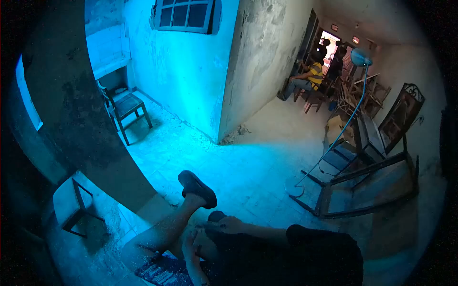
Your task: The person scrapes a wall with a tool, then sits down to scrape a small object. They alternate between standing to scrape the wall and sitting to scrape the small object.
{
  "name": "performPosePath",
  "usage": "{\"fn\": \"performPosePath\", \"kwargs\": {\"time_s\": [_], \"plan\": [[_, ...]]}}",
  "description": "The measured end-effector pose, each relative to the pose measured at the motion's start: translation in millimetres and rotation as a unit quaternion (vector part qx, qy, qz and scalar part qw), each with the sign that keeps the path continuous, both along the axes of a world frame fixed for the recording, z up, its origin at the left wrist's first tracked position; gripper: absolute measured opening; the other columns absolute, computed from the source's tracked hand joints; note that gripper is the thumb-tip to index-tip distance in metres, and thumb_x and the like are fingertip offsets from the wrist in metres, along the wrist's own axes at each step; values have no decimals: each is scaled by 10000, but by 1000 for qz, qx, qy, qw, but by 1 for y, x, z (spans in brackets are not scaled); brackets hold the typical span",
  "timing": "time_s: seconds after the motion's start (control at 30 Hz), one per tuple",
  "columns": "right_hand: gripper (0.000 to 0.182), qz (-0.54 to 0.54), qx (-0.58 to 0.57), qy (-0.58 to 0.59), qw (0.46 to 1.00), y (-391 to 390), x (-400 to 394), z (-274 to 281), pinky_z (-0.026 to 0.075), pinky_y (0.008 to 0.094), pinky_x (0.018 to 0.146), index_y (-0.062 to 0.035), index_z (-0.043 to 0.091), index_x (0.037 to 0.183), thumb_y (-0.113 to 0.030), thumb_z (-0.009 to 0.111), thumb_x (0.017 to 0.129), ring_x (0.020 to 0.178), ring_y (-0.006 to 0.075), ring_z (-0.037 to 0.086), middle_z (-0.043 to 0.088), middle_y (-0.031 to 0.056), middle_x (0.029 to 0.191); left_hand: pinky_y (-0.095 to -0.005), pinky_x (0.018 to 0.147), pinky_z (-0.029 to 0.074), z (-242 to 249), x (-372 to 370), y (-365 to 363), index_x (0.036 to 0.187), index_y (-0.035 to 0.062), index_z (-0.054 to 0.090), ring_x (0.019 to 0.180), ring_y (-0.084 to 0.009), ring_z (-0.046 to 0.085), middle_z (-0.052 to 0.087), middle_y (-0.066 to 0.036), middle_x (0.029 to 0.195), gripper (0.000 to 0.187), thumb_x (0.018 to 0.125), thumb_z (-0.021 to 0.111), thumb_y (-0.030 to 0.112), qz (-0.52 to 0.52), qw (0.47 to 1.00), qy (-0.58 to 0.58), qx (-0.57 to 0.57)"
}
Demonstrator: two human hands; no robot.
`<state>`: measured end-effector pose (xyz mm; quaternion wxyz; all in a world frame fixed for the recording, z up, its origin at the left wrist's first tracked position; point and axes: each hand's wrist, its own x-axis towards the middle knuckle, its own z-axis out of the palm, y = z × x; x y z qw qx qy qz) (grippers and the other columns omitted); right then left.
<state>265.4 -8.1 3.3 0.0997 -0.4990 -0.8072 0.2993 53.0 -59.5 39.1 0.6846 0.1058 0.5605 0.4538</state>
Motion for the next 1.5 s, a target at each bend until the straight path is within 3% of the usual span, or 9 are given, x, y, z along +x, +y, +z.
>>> {"fn": "performPosePath", "kwargs": {"time_s": [0.13,0.2,0.27,0.33,0.43,0.57,0.97,1.27,1.5], "plan": [[370,-229,-296,85,923,13,21,8,461,306,517,-48,643,727,-413,580,724,577,179,581,609,83,674,-314,725,358,2,-3,-2,1181,119,425,999,-161,429,483,-20,1129,418,795,481,270,-23,998,-4,61],[311,-68,-182,55,979,50,54,-25,444,272,486,-31,625,735,-341,597,734,578,125,560,600,44,669,-316,731,361,-16,-4,-1,1144,125,466,997,-164,428,489,-18,1113,384,783,490,256,-12,998,-11,53],[268,-255,-241,338,873,72,60,7,419,269,482,-17,597,704,-276,561,761,576,121,541,581,35,677,-315,741,363,-16,-2,2,1114,127,495,995,-172,435,504,-23,1086,356,777,496,242,-3,999,1,34],[242,-341,74,111,930,76,33,82,432,278,493,11,597,738,-212,517,786,575,122,560,597,87,630,-313,735,369,-3,-1,3,1104,120,503,961,-177,454,528,-40,1038,354,769,514,236,13,1000,10,17],[270,-323,235,308,864,90,13,97,432,341,494,-21,577,716,-286,562,764,570,250,582,575,144,650,-306,701,384,10,0,6,1092,109,508,897,-171,476,546,-55,990,356,759,538,232,40,999,8,17],[329,-206,76,-180,959,60,18,41,449,396,533,-47,588,663,-365,538,734,604,310,560,566,141,638,-326,691,394,6,-3,6,1112,101,487,836,-197,471,480,-61,1080,410,744,573,261,17,1000,-3,6],[333,-168,19,-244,955,33,29,45,454,423,567,-58,596,654,-379,538,719,636,303,573,586,114,676,-339,697,378,14,1,10,982,109,544,846,-155,497,570,-33,902,268,744,567,232,53,998,14,-22],[187,-232,388,182,873,111,-1,170,411,357,497,-34,550,660,-198,596,737,548,266,557,552,118,611,-294,634,405,-5,0,10,963,113,550,784,-145,517,567,-28,881,224,763,551,213,44,999,1,15],[300,-109,64,-256,958,6,25,22,420,393,467,-71,556,631,-343,512,749,528,237,537,524,83,572,-308,633,416,-14,-2,11,963,94,533,798,-157,517,558,-38,876,232,764,533,213,46,999,22,-8]]}}
